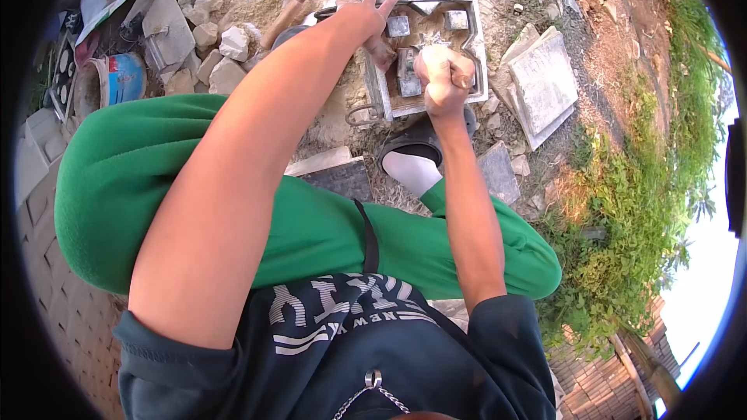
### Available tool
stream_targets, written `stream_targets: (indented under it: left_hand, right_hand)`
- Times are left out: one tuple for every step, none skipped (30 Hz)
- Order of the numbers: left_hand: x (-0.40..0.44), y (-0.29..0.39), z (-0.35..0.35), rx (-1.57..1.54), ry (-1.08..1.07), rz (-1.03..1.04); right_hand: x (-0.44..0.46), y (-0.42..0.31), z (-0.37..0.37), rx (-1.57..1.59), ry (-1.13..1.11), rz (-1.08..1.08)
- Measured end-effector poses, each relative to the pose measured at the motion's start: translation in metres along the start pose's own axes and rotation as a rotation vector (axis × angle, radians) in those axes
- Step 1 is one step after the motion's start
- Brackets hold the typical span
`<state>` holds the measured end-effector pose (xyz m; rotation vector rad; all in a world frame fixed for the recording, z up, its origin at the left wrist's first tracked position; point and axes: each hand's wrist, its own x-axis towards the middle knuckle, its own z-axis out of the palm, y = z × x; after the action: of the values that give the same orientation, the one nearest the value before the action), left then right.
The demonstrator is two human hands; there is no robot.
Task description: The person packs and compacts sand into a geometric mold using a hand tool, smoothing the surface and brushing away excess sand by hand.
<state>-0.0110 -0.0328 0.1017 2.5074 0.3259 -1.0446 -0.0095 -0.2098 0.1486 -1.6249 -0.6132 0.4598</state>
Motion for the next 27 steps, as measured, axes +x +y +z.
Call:
stream_targets:
  left_hand:
    - [-0.001, -0.001, 0.002, -0.015, -0.014, -0.013]
    - [-0.002, -0.001, 0.007, -0.013, -0.025, -0.011]
    - [0.0, -0.002, 0.008, -0.01, -0.006, -0.002]
    - [0.003, -0.003, 0.007, -0.009, 0.015, 0.008]
    - [0.005, -0.003, 0.007, -0.011, 0.011, 0.013]
    - [0.006, -0.003, 0.006, -0.003, -0.006, 0.008]
    - [0.007, -0.002, 0.005, 0.004, -0.021, 0.002]
    - [0.008, 0.0, 0.008, 0.003, -0.028, 0.007]
    - [0.008, -0.001, 0.008, -0.009, -0.006, 0.017]
    - [0.008, -0.005, 0.01, -0.025, 0.014, 0.018]
    - [0.007, -0.005, 0.013, -0.028, 0.004, 0.011]
    - [0.007, -0.004, 0.011, -0.013, 0.005, -0.003]
    - [0.009, -0.002, 0.01, 0.002, 0.006, -0.012]
    - [0.01, -0.004, 0.01, -0.022, -0.001, 0.0]
    - [0.01, -0.002, 0.008, -0.015, 0.008, 0.005]
    - [0.008, -0.001, 0.007, -0.005, 0.017, 0.005]
    - [0.007, -0.003, 0.008, 0.0, 0.018, -0.001]
    - [0.006, -0.002, 0.007, 0.039, 0.008, -0.012]
    - [0.007, -0.003, 0.004, 0.041, 0.01, -0.011]
    - [0.007, -0.003, 0.003, 0.03, 0.003, -0.016]
    - [0.006, -0.001, 0.005, 0.022, -0.012, -0.014]
    - [0.005, -0.003, 0.004, -0.01, -0.018, 0.001]
    - [0.007, -0.003, 0.004, -0.002, -0.015, 0.008]
    - [0.007, -0.004, 0.006, 0.015, 0.012, 0.006]
    - [0.006, -0.004, 0.009, 0.033, 0.034, 0.006]
    - [0.006, -0.005, 0.008, 0.006, 0.011, 0.011]
    - [0.007, -0.005, 0.01, 0.012, 0.008, 0.02]
  right_hand:
    - [-0.004, -0.004, -0.003, 0.003, 0.003, 0.004]
    - [-0.013, -0.011, -0.005, 0.035, 0.012, -0.048]
    - [-0.016, -0.022, -0.005, 0.066, 0.015, -0.114]
    - [-0.025, -0.022, -0.001, 0.138, 0.046, -0.109]
    - [-0.029, -0.013, 0.002, 0.134, 0.047, -0.105]
    - [-0.029, -0.005, 0.006, 0.025, -0.01, -0.052]
    - [-0.028, 0.002, 0.007, -0.084, -0.069, -0.001]
    - [-0.029, 0.007, 0.005, -0.048, -0.066, 0.046]
    - [-0.03, -0.003, 0.006, -0.044, -0.067, 0.047]
    - [-0.034, -0.022, 0.008, -0.052, -0.061, -0.026]
    - [-0.041, -0.035, 0.008, -0.061, -0.052, -0.094]
    - [-0.048, -0.029, 0.005, -0.116, -0.086, -0.189]
    - [-0.053, -0.024, 0.006, -0.104, -0.128, -0.133]
    - [-0.054, -0.018, 0.005, -0.136, -0.195, -0.137]
    - [-0.047, -0.019, 0.007, -0.168, -0.261, -0.149]
    - [-0.049, -0.027, 0.001, -0.217, -0.307, -0.162]
    - [-0.056, -0.036, 0.002, -0.211, -0.31, -0.166]
    - [-0.065, -0.047, 0.002, -0.202, -0.326, -0.204]
    - [-0.068, -0.051, 0.0, -0.197, -0.34, -0.247]
    - [-0.076, -0.04, -0.002, -0.228, -0.364, -0.232]
    - [-0.078, -0.039, -0.001, -0.235, -0.351, -0.222]
    - [-0.075, -0.036, 0.003, -0.241, -0.344, -0.235]
    - [-0.071, -0.031, 0.007, -0.243, -0.337, -0.249]
    - [-0.069, -0.028, 0.01, -0.241, -0.33, -0.247]
    - [-0.07, -0.027, 0.012, -0.267, -0.318, -0.268]
    - [-0.07, -0.025, 0.013, -0.296, -0.306, -0.294]
    - [-0.069, -0.023, 0.015, -0.329, -0.293, -0.319]
